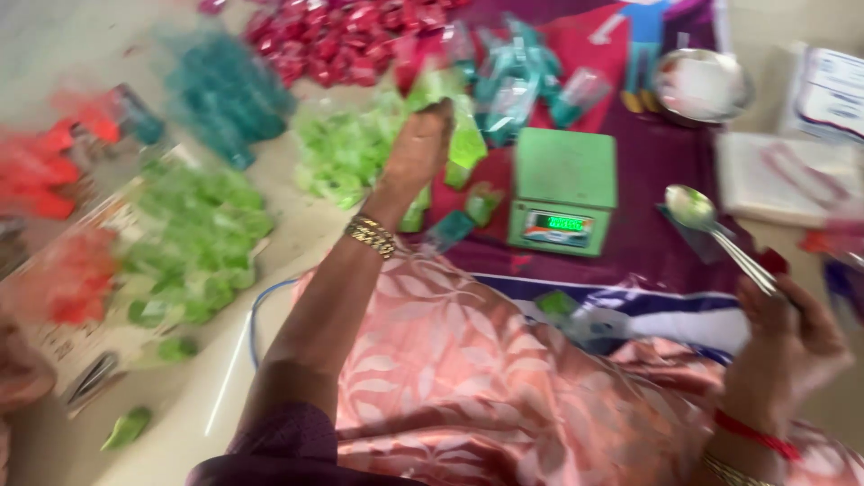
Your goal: Weighing portions of green powder and placing them into small plastic bags using a spoon.
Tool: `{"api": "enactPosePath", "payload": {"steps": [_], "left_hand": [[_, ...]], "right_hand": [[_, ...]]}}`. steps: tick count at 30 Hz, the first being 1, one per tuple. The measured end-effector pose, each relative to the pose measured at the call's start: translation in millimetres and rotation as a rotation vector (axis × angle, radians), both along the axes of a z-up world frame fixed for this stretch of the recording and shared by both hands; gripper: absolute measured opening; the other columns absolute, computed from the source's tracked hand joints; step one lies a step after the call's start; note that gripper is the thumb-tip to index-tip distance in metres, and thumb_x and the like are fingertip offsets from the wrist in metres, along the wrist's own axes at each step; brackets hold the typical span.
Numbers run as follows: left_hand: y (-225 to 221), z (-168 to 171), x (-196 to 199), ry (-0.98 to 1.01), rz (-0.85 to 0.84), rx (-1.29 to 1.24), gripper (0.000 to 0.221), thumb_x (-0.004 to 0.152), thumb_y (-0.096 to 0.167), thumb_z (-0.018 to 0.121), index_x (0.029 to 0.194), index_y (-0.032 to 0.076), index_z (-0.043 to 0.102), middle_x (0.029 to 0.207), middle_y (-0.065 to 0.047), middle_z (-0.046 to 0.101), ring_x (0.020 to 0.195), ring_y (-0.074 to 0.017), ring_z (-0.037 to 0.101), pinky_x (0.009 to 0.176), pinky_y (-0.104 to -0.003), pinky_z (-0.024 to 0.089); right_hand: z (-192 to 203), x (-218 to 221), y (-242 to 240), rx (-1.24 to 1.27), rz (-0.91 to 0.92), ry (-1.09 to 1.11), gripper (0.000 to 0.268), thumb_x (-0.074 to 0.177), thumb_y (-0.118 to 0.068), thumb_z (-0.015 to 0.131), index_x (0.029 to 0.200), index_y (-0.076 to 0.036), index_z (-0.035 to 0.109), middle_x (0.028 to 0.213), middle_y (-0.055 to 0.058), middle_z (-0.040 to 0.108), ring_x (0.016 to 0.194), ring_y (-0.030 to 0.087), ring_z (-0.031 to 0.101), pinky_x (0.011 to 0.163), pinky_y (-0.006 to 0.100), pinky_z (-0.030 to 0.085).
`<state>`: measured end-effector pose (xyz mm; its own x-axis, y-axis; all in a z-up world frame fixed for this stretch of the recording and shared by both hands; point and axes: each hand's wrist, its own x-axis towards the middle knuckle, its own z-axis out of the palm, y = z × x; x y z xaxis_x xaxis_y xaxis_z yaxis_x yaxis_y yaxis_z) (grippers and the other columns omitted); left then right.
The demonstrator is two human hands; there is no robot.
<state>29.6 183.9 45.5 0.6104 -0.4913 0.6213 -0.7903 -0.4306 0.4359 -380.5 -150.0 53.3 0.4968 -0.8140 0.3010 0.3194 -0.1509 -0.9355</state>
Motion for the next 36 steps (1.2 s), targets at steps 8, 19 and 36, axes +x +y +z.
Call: {"api": "enactPosePath", "payload": {"steps": [8, 19, 36], "left_hand": [[251, -26, 82, 0.006, 0.510, 0.195, 0.012, 0.094, -0.006, 0.055, 0.102, 0.000, 0.063, 0.098, -0.026, 0.070, 0.091, -0.0457, 0.070, 0.074, -0.053, 0.056], [338, -141, 147, 0.205, 0.774, 0.382, 0.011, 0.100, 0.002, 0.059, 0.110, 0.002, 0.061, 0.105, -0.028, 0.070, 0.098, -0.0496, 0.067, 0.083, -0.058, 0.055], [241, -165, 156, 0.521, 0.604, 0.106, 0.022, 0.096, 0.019, 0.059, 0.111, 0.019, 0.074, 0.110, -0.022, 0.070, 0.107, -0.0450, 0.065, 0.093, -0.050, 0.053]], "right_hand": [[-33, 6, -15, -0.108, 0.073, 0.225, 0.019, 0.120, -0.005, 0.045, 0.136, 0.003, 0.051, 0.123, 0.014, 0.063, 0.118, 0.022, 0.068, 0.112, 0.033, 0.056], [-93, -8, -65, -0.248, 0.080, 0.393, 0.018, 0.124, -0.004, 0.036, 0.137, 0.005, 0.044, 0.129, 0.017, 0.057, 0.129, 0.027, 0.065, 0.118, 0.037, 0.051], [23, 18, 35, -0.213, -0.029, 0.350, 0.015, 0.121, -0.004, 0.047, 0.132, 0.005, 0.053, 0.124, 0.017, 0.063, 0.114, 0.024, 0.068, 0.102, 0.035, 0.057]]}}
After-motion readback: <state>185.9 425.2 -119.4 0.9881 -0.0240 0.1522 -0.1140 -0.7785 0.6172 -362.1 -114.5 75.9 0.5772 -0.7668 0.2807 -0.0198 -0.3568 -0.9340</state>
